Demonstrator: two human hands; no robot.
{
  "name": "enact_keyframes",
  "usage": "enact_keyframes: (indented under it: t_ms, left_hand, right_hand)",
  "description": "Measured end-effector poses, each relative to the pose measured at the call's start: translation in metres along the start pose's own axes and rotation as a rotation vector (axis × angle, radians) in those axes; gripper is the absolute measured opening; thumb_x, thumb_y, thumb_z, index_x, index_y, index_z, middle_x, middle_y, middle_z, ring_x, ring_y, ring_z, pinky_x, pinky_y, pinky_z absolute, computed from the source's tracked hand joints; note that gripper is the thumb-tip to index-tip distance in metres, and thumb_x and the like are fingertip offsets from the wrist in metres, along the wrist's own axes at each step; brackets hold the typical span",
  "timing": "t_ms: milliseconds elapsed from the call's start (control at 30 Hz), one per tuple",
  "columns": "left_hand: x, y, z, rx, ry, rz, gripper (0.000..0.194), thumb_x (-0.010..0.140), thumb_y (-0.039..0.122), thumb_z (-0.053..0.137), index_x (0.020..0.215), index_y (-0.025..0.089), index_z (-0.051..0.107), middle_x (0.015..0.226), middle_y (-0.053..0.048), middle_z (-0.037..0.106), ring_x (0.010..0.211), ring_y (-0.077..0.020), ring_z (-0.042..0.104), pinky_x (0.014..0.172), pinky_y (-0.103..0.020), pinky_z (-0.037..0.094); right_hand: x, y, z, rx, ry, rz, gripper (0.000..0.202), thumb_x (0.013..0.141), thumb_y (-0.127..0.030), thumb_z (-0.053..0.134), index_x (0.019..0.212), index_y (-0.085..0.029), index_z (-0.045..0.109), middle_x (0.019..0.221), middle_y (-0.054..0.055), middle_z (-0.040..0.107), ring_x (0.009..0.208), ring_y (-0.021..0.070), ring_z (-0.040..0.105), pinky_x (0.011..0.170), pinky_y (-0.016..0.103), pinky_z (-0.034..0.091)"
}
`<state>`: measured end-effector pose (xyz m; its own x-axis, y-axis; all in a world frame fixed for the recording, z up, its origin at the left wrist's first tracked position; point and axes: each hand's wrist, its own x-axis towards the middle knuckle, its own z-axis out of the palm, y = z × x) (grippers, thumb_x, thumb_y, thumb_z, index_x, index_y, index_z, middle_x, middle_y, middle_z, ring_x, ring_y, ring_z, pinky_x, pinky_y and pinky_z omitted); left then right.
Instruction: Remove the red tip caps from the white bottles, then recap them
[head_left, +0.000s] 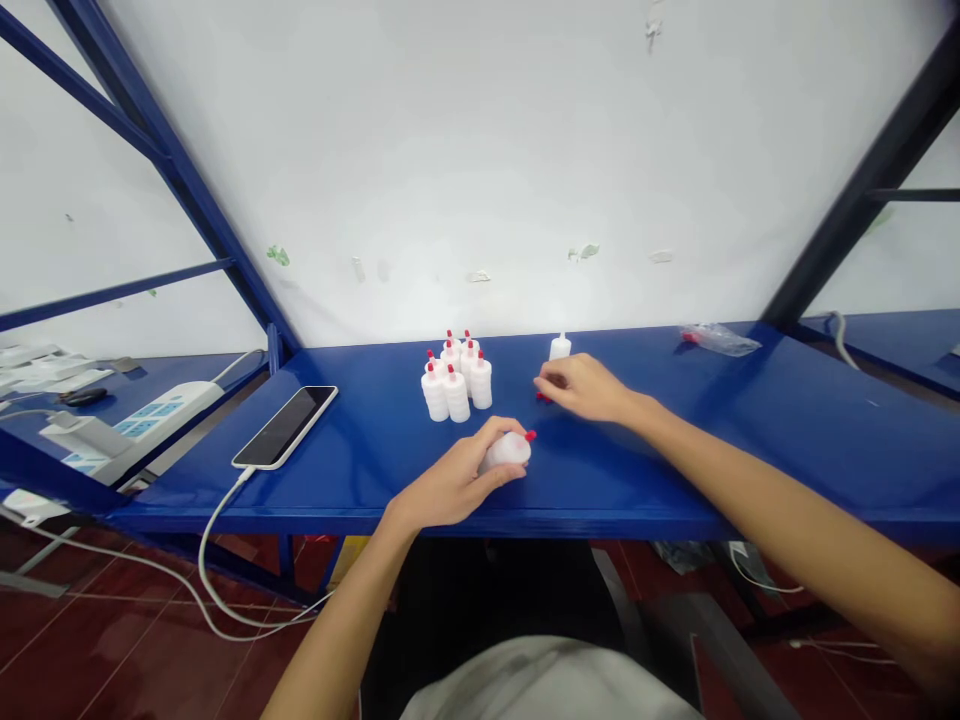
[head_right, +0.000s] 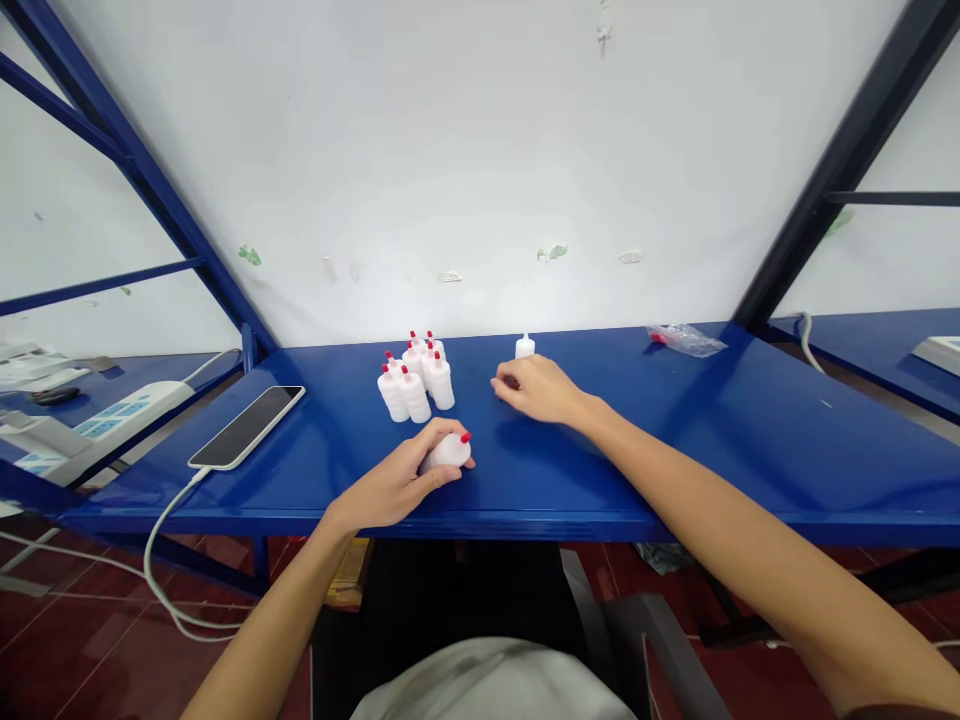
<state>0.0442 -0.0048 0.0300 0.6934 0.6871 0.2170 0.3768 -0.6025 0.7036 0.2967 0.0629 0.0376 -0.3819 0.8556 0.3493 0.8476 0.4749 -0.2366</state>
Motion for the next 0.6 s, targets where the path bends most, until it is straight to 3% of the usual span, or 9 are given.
enact_keyframes:
  t_ms: [67, 233, 433, 600]
  left_hand:
    - [0.0, -0.001, -0.007, 0.022, -0.069, 0.027, 0.027, 0.096, 0.034, 0.051, 0.121, 0.024, 0.052, 0.106, -0.002, 0.066, 0.087, -0.0146, 0.061, 0.079, -0.024, 0.047]
    - [-0.002, -0.011, -0.009, 0.049, -0.018, 0.043, 0.028, 0.094, 0.033, 0.056, 0.12, 0.024, 0.053, 0.112, -0.003, 0.065, 0.094, -0.016, 0.061, 0.082, -0.024, 0.047]
    - [-0.011, -0.012, -0.006, 0.287, 0.089, 0.027, 0.028, 0.098, 0.038, 0.049, 0.122, 0.024, 0.052, 0.114, -0.004, 0.067, 0.098, -0.02, 0.064, 0.085, -0.03, 0.046]
    - [-0.015, -0.014, -0.001, 0.505, 0.135, -0.054, 0.032, 0.1, 0.042, 0.043, 0.126, 0.026, 0.051, 0.114, -0.004, 0.069, 0.099, -0.0232, 0.066, 0.081, -0.033, 0.048]
  right_hand:
    - [-0.002, -0.013, 0.004, 0.046, 0.003, -0.091, 0.032, 0.093, -0.034, 0.044, 0.072, -0.018, 0.062, 0.067, 0.002, 0.062, 0.059, 0.013, 0.049, 0.062, 0.025, 0.033]
    - [-0.009, -0.028, 0.008, 0.173, 0.038, -0.212, 0.03, 0.091, -0.031, 0.046, 0.067, -0.017, 0.057, 0.06, -0.001, 0.054, 0.055, 0.0113, 0.043, 0.059, 0.025, 0.031]
    - [-0.018, -0.031, 0.01, 0.456, -0.121, -0.378, 0.019, 0.078, -0.037, 0.062, 0.077, -0.018, 0.059, 0.059, -0.005, 0.048, 0.051, 0.0095, 0.043, 0.054, 0.022, 0.034]
    - [-0.021, -0.032, 0.024, 0.328, 0.027, -0.521, 0.026, 0.068, -0.043, 0.063, 0.076, -0.02, 0.055, 0.061, -0.005, 0.047, 0.052, 0.0102, 0.04, 0.055, 0.025, 0.034]
